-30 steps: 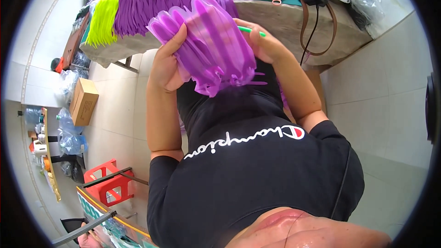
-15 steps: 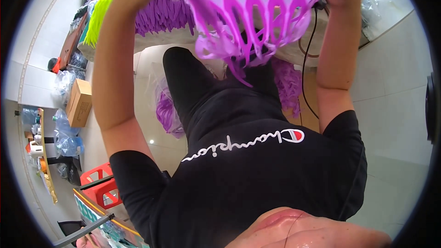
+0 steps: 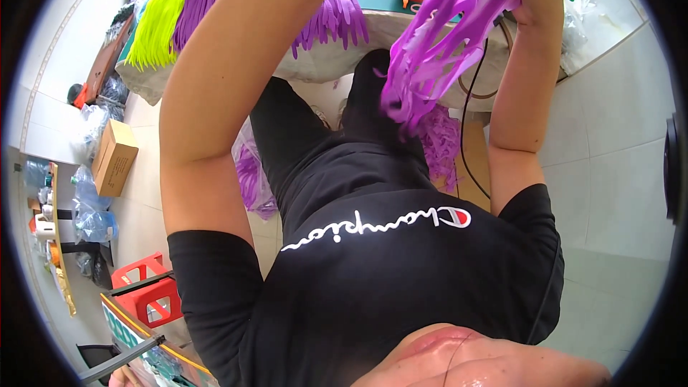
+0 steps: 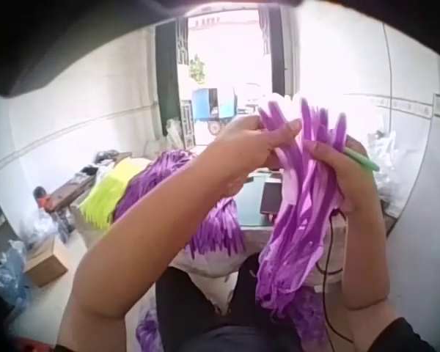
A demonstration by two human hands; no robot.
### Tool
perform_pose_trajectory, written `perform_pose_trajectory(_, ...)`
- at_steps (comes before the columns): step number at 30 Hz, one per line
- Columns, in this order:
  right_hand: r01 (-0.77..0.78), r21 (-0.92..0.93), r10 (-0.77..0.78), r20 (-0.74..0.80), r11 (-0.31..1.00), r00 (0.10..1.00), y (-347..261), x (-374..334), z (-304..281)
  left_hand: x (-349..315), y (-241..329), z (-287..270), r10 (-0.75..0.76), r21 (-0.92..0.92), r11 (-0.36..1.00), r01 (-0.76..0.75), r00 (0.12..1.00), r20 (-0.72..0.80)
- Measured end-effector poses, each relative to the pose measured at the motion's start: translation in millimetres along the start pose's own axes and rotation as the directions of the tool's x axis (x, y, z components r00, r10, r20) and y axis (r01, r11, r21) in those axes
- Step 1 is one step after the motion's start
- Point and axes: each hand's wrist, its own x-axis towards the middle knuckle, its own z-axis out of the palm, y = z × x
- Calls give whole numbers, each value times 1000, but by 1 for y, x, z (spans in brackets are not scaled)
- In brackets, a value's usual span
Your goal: Assembling and trimming purple fabric strips using a crochet hook and scissors to create flower-shaped decorations.
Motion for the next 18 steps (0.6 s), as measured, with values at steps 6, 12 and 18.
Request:
perform_pose_trajectory(6, -334, 775, -117, 460, 537, 880, 29, 14, -22, -45, -33, 40, -199, -251, 940, 229, 970, 138)
perform_pose_trajectory(12, 445, -483, -310, 335, 754, 890, -10, -57, 20, -110, -61, 68, 52, 48, 998, -49, 997, -61)
perform_pose_trajectory(18, 371, -409, -28, 640, 834, 767, -2, -102, 52, -182, -103, 84, 64, -469, 856, -217, 945, -320)
